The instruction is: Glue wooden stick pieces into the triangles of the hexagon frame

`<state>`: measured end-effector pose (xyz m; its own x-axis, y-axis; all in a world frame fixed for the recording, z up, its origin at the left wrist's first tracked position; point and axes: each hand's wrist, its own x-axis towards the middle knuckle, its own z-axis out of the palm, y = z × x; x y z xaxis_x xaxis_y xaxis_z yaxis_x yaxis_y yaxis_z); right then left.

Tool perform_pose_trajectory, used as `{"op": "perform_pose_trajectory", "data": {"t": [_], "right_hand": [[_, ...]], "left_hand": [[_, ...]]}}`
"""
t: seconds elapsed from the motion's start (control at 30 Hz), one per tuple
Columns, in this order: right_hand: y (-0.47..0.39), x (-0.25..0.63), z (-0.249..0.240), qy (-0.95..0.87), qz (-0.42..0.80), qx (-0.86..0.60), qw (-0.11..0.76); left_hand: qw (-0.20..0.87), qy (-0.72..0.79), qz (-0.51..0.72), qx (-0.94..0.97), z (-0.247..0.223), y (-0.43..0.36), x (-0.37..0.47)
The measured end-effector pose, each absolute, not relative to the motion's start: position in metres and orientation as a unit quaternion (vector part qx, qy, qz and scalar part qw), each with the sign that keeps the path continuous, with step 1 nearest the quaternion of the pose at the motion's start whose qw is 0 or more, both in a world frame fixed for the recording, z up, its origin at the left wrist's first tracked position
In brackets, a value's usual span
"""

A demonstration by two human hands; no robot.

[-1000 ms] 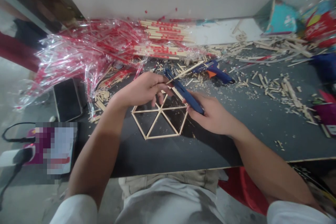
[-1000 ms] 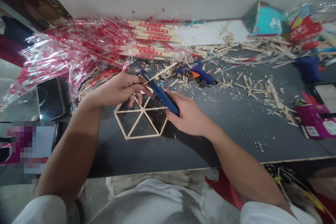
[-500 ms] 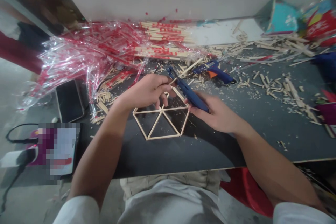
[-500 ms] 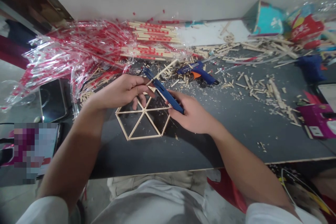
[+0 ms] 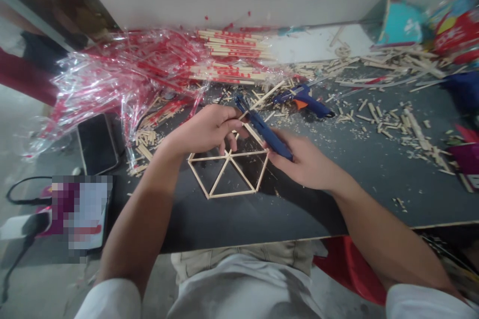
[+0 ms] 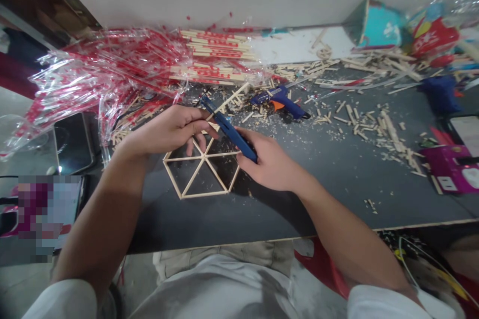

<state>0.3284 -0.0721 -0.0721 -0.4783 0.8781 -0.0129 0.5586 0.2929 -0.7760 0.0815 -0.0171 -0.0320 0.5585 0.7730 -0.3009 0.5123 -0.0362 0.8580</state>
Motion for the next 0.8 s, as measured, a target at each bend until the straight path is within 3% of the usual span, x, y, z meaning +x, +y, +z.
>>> {"op": "perform_pose_trajectory", "data": {"t": [0.2,0.8], "right_hand": [[-0.082,0.323,-0.083,-0.79,0.298,-0.49,0.215],[-0.069,0.332,-0.07,-0.797,0.356,-0.441,0.211]], "left_hand": [[0.52,0.45,0.123,0.716,-0.032,-0.016,0.079],[0.519,0.434,0.127,0.725,-0.031,-0.017,0.079]]}}
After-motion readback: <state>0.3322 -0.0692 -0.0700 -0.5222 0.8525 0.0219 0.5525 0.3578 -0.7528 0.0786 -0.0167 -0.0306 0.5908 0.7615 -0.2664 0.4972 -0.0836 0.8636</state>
